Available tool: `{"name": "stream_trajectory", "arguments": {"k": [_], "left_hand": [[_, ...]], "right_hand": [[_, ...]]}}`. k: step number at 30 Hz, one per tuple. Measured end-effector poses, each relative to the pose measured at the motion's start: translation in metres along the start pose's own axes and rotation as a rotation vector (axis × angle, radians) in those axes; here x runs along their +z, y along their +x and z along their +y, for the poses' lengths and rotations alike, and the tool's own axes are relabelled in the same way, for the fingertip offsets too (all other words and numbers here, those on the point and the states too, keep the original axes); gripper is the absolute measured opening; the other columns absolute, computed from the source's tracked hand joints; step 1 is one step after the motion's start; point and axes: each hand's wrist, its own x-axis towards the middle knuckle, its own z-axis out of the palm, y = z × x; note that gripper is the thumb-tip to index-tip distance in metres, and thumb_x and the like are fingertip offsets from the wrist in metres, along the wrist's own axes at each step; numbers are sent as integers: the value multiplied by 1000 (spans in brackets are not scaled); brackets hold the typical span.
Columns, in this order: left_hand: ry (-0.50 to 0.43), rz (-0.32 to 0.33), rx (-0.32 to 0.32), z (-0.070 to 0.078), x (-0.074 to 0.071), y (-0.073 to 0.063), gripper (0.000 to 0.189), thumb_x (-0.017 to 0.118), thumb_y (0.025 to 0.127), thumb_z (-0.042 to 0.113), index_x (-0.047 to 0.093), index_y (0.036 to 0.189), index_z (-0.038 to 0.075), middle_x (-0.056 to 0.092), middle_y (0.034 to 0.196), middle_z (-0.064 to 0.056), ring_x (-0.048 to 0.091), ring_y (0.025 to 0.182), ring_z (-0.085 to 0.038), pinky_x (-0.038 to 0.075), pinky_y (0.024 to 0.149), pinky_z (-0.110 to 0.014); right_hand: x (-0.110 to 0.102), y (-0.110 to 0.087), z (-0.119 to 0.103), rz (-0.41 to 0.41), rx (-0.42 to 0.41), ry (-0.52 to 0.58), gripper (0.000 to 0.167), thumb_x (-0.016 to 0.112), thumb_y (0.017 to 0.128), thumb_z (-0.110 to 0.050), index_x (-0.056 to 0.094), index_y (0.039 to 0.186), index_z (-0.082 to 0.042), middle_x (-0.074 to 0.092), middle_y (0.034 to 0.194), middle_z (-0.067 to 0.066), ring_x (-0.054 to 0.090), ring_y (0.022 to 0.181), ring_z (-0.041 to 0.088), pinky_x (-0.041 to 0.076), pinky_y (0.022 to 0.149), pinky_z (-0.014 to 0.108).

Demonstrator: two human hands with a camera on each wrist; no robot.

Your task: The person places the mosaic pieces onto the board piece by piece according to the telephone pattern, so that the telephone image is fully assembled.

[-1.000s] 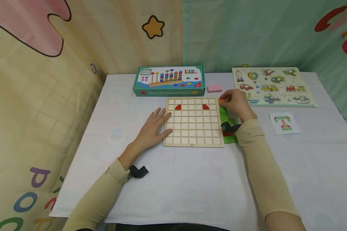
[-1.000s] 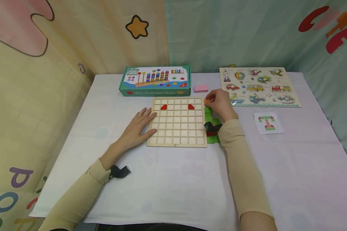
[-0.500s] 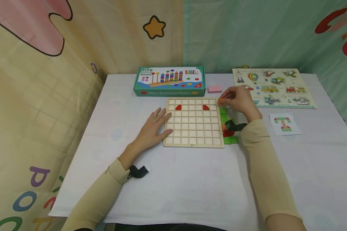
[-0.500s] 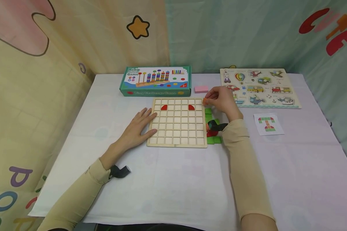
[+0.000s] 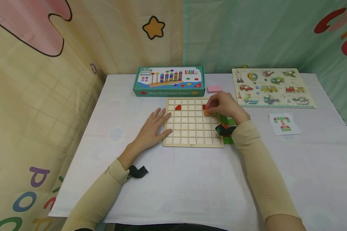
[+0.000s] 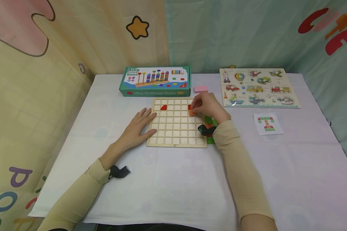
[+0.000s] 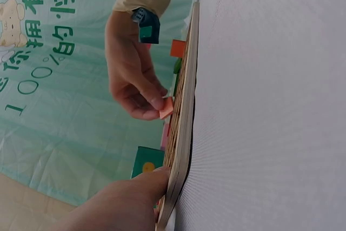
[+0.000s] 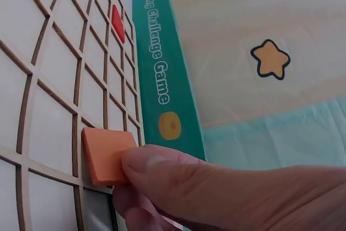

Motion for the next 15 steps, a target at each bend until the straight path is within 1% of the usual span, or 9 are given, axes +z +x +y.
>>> {"name": "stream_trajectory", "arguments": {"k": [3, 8, 11, 15], "left_hand": [[9, 7, 5, -1, 0, 0, 73, 64, 102, 46, 41, 163, 14, 27, 174, -12, 14, 164, -33, 9, 135, -50], [0, 5, 13, -2, 2, 0, 72, 64, 103, 46, 41, 163, 14, 26, 174, -12, 14, 164, -33, 8, 135, -50], [-11, 5, 17, -2, 3, 0, 71, 63, 104, 45, 41, 163, 13, 27, 174, -13, 14, 164, -33, 7, 135, -49], [0, 10, 17, -1, 1, -1, 71, 62, 104, 45, 41, 163, 13, 28, 173, -13, 15, 164, -34, 8, 135, -49]], "right_hand": [[4, 0, -4, 12, -14, -36, 7, 81, 92, -7, 77, 96, -3, 76, 90, 13, 66, 85, 27, 52, 79, 34], [9, -2, -7, 55, -2, -77, 10, 83, 91, -9, 77, 95, -3, 76, 91, 14, 67, 86, 28, 54, 81, 38], [13, -4, -8, 74, -1, -84, 12, 85, 90, -11, 77, 95, -4, 75, 91, 12, 67, 85, 28, 54, 79, 37], [16, -8, -9, 73, -30, -96, 13, 85, 90, -12, 77, 95, -3, 75, 90, 12, 65, 85, 28, 51, 77, 35]]}}
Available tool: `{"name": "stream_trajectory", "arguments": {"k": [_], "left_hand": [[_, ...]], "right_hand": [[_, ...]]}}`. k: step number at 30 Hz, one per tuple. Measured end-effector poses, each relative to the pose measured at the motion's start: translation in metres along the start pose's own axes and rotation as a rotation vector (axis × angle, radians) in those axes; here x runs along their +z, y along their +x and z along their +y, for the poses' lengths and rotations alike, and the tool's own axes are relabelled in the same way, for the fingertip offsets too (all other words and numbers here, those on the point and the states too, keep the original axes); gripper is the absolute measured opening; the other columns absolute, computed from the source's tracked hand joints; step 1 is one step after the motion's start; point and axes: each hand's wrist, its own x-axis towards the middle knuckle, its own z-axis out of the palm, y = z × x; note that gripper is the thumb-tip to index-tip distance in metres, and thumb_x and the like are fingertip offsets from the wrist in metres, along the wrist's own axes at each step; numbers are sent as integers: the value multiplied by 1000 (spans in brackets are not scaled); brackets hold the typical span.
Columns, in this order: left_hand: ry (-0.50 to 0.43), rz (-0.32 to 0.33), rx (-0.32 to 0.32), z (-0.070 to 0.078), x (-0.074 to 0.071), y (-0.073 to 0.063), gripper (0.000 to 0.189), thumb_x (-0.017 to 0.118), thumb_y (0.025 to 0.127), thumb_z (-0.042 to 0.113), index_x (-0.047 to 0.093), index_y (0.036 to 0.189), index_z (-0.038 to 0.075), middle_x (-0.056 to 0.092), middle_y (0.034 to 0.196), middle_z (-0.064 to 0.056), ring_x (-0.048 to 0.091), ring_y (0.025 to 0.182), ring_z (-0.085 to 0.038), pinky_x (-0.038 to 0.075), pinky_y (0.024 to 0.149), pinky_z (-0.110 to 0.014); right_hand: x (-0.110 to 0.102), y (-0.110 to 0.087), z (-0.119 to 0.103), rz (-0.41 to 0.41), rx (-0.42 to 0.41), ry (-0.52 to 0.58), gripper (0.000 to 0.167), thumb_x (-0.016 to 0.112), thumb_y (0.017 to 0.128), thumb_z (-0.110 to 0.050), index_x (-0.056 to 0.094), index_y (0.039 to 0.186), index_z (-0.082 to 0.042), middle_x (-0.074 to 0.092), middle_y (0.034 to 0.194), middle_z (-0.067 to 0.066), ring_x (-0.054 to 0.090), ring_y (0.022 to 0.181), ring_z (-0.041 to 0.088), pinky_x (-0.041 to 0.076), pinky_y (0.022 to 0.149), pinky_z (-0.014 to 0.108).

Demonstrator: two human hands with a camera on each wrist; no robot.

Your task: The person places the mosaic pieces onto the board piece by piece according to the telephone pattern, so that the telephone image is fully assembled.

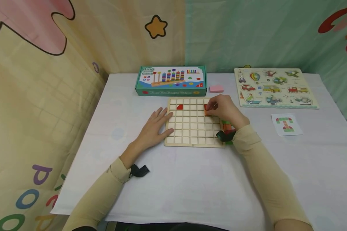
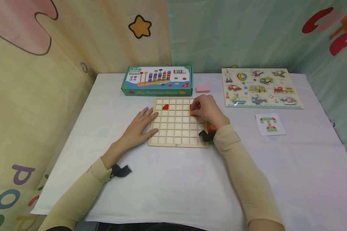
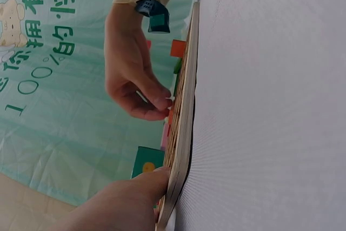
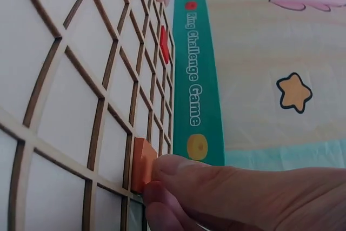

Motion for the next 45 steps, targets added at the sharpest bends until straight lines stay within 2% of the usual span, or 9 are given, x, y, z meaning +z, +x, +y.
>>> {"name": "stream_trajectory", "arguments": {"k": [7, 14, 23, 33, 39, 45], "left_hand": [[8, -4, -5, 0, -2, 1, 72, 64, 103, 45, 41, 163, 14, 27, 174, -13, 15, 164, -34, 8, 135, -50], [5, -13, -11, 0, -1, 0, 72, 63, 103, 46, 40, 164, 14, 26, 174, -12, 13, 165, -32, 7, 135, -48], [8, -16, -12, -1, 0, 0, 71, 62, 104, 46, 40, 164, 15, 26, 174, -12, 13, 165, -31, 7, 135, -49], [14, -9, -5, 0, -1, 0, 72, 63, 103, 46, 40, 164, 14, 27, 174, -13, 14, 164, -33, 8, 135, -50], [13, -19, -11, 2, -2, 0, 72, 62, 104, 46, 40, 164, 14, 27, 174, -12, 14, 164, -33, 8, 135, -49], [12, -19, -13, 2, -2, 0, 72, 62, 104, 46, 40, 164, 14, 27, 174, -12, 14, 165, -32, 7, 135, -49]], "right_hand": [[1, -4, -4, -17, -45, -17, 10, 82, 91, -7, 77, 98, -2, 75, 92, 13, 66, 90, 27, 54, 87, 43], [5, -4, -4, -42, -110, -77, 10, 79, 93, -4, 80, 103, -1, 78, 97, 13, 69, 93, 27, 57, 89, 45], [7, -15, -2, -41, -57, -47, 20, 79, 94, -6, 79, 113, -1, 74, 106, 14, 67, 99, 29, 58, 92, 47], [6, -26, -3, -9, -62, 13, 19, 78, 94, -6, 76, 112, 0, 76, 106, 16, 70, 101, 31, 60, 96, 50], [7, -32, 0, 33, -24, 10, 17, 76, 95, -6, 75, 110, 1, 74, 104, 17, 68, 98, 32, 60, 94, 50], [4, -39, 6, 47, -43, 4, 19, 78, 95, -10, 77, 112, -1, 76, 107, 15, 71, 99, 32, 60, 95, 51]]}}
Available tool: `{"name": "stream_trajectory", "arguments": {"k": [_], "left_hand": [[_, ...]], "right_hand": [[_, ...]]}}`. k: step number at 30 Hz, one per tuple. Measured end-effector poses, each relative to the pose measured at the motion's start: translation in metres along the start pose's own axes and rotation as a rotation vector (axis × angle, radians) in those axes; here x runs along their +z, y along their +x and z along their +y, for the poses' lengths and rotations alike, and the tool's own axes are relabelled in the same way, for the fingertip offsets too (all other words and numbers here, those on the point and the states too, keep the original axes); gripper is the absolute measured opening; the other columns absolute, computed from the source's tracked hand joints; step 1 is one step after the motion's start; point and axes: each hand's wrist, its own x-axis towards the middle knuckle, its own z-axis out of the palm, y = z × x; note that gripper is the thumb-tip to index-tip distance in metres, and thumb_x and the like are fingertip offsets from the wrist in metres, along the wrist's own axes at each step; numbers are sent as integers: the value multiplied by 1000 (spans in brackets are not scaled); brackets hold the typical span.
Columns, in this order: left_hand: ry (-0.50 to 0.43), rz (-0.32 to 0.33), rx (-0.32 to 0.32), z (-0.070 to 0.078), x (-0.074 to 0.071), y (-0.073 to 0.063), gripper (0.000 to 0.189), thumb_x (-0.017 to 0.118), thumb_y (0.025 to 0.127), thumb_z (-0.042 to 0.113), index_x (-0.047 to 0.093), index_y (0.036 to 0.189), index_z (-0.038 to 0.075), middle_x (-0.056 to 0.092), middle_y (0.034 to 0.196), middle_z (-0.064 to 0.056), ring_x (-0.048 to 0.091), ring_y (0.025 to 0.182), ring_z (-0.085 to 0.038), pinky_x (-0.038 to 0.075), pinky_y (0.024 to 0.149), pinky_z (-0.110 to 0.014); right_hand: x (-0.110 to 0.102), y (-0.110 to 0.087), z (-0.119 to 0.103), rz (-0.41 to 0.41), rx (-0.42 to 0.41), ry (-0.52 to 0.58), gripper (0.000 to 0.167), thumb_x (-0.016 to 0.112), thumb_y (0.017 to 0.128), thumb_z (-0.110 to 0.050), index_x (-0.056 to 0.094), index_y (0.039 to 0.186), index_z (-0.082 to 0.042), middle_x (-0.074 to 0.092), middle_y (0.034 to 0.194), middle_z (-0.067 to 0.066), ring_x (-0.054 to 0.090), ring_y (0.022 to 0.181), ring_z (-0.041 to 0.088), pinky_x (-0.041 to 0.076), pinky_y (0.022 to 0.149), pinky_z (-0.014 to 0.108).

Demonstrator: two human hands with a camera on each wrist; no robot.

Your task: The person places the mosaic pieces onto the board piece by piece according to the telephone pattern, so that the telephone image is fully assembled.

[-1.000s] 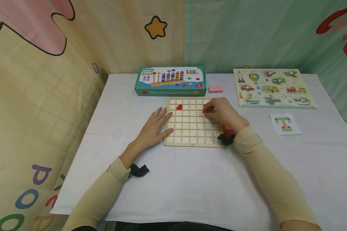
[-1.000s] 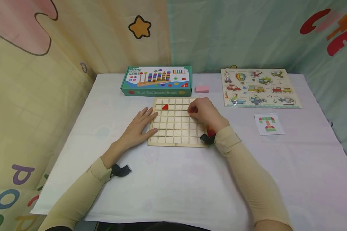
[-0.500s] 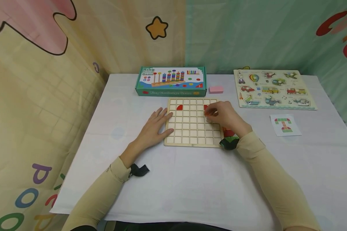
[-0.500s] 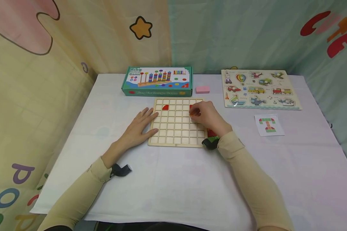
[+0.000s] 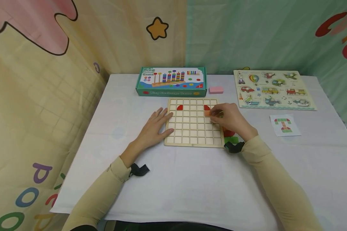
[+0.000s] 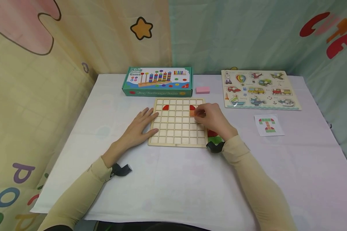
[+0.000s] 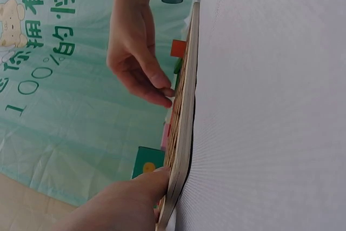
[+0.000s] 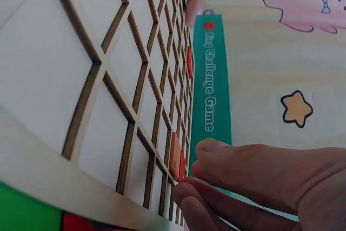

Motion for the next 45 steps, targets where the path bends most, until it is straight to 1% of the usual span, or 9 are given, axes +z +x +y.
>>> {"name": "stream_trajectory", "arguments": {"k": [6, 11, 16, 20, 25, 29, 34, 40, 45], "left_hand": [[4, 2, 3, 0, 2, 1, 72, 62, 103, 47, 39, 164, 14, 26, 174, -12, 13, 165, -32, 7, 135, -50], [15, 1, 2, 0, 2, 1, 73, 62, 103, 48, 39, 164, 15, 25, 174, -12, 13, 165, -33, 8, 135, -50], [12, -3, -6, -1, 2, 1, 72, 60, 104, 48, 38, 165, 16, 25, 175, -11, 13, 165, -32, 8, 135, -49], [8, -1, -5, -4, 4, 0, 72, 60, 104, 49, 38, 165, 16, 24, 175, -10, 12, 165, -31, 7, 135, -49], [13, -2, -4, -4, 3, 0, 72, 61, 104, 49, 38, 165, 16, 25, 175, -10, 12, 165, -30, 8, 135, -48], [13, 1, -1, -3, 1, -1, 72, 62, 104, 48, 38, 165, 16, 25, 175, -11, 13, 165, -31, 8, 135, -49], [8, 6, 6, -3, 0, 0, 72, 62, 104, 48, 39, 164, 15, 26, 174, -12, 13, 165, -32, 9, 135, -50], [9, 5, 7, -3, 1, 0, 73, 62, 104, 48, 39, 164, 15, 25, 174, -12, 13, 165, -32, 9, 135, -50], [2, 12, 13, -3, 2, 0, 73, 63, 103, 47, 40, 164, 14, 26, 174, -13, 14, 164, -34, 9, 134, -51]], "right_hand": [[-15, -18, 9, 5, -3, -7, 23, 78, 97, -19, 78, 115, -4, 76, 106, 13, 69, 98, 29, 60, 92, 50], [-22, -33, 15, 6, -15, -36, 22, 81, 95, -24, 79, 107, -5, 72, 90, 7, 63, 87, 24, 56, 77, 38], [-18, -41, 19, 27, -12, -63, 19, 85, 91, -22, 78, 100, -7, 68, 81, 4, 60, 79, 22, 50, 66, 31], [-16, -41, 19, 16, -6, -69, 16, 84, 90, -18, 77, 98, -6, 69, 81, 4, 61, 78, 21, 49, 64, 31], [-18, -42, 16, -19, 10, -78, 12, 81, 90, -13, 77, 98, -5, 71, 82, 6, 62, 79, 22, 52, 68, 32], [-22, -41, 12, 2, 8, -80, 11, 80, 90, -12, 78, 96, -4, 72, 82, 7, 64, 78, 22, 52, 66, 32], [-24, -27, 5, 90, 1, -43, 11, 77, 93, -13, 80, 97, -3, 75, 83, 9, 67, 79, 25, 51, 68, 34], [-9, 12, -9, 156, 39, 52, 16, 72, 98, -14, 81, 104, -2, 77, 93, 16, 68, 88, 29, 50, 74, 35], [8, 41, -25, 245, 65, 144, 18, 74, 99, -17, 80, 104, -1, 78, 96, 18, 72, 89, 30, 53, 76, 34]]}}
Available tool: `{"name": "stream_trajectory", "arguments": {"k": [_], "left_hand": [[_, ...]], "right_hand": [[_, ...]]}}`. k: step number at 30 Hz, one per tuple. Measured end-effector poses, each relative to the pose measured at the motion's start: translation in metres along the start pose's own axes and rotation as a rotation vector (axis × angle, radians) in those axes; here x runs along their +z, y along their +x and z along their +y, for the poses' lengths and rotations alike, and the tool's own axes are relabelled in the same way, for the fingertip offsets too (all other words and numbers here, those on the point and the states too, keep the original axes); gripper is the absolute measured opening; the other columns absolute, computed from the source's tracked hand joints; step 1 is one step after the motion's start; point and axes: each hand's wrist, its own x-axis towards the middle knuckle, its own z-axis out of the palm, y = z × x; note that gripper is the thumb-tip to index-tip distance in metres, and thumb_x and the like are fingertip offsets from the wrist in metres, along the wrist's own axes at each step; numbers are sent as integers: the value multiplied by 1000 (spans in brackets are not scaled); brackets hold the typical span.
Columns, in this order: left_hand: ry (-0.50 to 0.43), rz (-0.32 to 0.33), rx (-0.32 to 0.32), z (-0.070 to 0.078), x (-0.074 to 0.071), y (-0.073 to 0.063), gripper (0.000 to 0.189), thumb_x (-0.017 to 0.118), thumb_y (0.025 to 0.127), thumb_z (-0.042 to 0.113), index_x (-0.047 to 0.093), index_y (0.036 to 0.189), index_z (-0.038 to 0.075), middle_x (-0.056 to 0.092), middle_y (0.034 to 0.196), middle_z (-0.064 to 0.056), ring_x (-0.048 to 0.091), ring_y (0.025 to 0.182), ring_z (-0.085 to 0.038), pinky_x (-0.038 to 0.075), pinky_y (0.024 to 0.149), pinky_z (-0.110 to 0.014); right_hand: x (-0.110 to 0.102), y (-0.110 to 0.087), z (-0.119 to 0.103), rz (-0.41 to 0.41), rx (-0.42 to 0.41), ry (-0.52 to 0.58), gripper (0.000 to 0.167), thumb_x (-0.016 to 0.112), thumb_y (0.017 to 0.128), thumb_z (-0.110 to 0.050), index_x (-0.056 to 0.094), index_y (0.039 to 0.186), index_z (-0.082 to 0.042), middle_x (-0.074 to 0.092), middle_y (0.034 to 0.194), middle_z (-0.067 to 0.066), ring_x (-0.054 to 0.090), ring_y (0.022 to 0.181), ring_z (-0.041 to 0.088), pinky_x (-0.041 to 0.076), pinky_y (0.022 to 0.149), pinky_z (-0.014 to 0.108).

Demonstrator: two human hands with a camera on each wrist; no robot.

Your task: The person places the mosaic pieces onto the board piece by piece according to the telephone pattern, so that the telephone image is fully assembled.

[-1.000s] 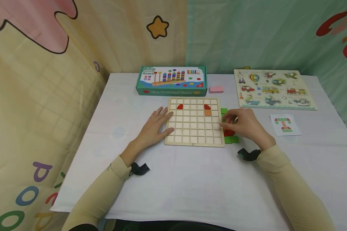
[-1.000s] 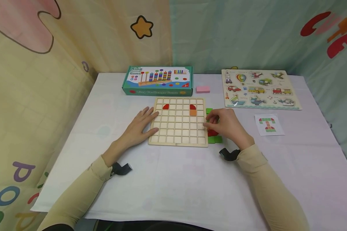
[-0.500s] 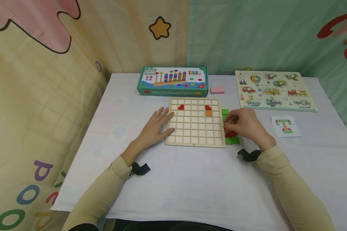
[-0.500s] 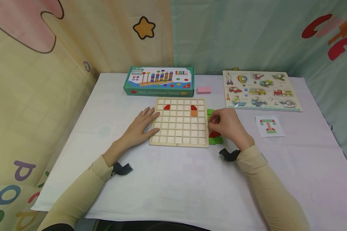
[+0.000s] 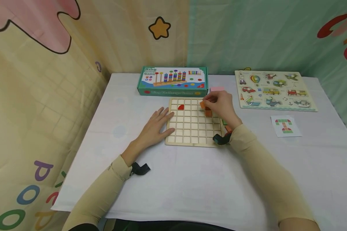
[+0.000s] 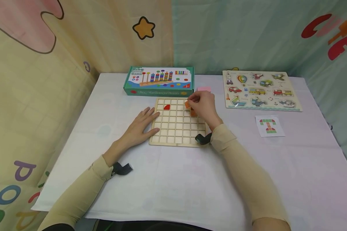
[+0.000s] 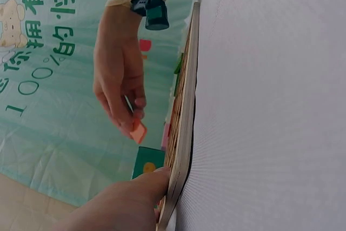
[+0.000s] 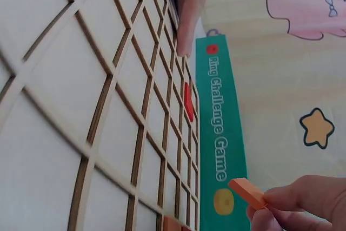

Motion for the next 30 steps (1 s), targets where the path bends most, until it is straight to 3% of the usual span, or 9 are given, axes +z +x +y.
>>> {"name": "stream_trajectory", "arguments": {"k": [4, 9, 16, 24, 30], "left_hand": [[-4, -4, -3, -1, 0, -1, 72, 63, 103, 48, 40, 164, 15, 26, 174, -12, 13, 165, -33, 8, 135, -50], [-3, -15, -13, -1, 0, 0, 72, 61, 104, 50, 39, 164, 17, 25, 175, -10, 12, 165, -30, 7, 135, -48], [10, -14, -8, 0, -2, -1, 72, 61, 104, 49, 40, 164, 16, 26, 174, -11, 13, 165, -32, 9, 135, -50], [0, -12, -13, 3, -5, 0, 72, 62, 104, 48, 40, 164, 15, 27, 174, -12, 13, 165, -32, 9, 135, -50], [7, -19, -19, 2, -3, -1, 72, 62, 104, 48, 39, 164, 15, 25, 175, -11, 12, 165, -32, 9, 135, -50]], "right_hand": [[21, 12, -9, 17, 12, 62, 16, 74, 98, -14, 80, 102, 0, 78, 96, 18, 72, 89, 31, 56, 77, 35], [41, 19, -15, -23, 38, 107, 16, 73, 98, -12, 80, 103, 1, 77, 100, 19, 72, 92, 31, 59, 82, 39], [58, 21, -13, -33, 21, 63, 12, 75, 97, -11, 79, 101, -1, 77, 97, 18, 72, 90, 31, 60, 84, 44], [55, 18, -16, -116, -45, 28, 14, 75, 97, -11, 79, 104, 0, 75, 98, 16, 69, 88, 29, 59, 81, 43], [35, 9, -12, -150, -50, 15, 18, 73, 99, -11, 78, 113, 0, 76, 104, 16, 69, 94, 29, 59, 87, 44]]}}
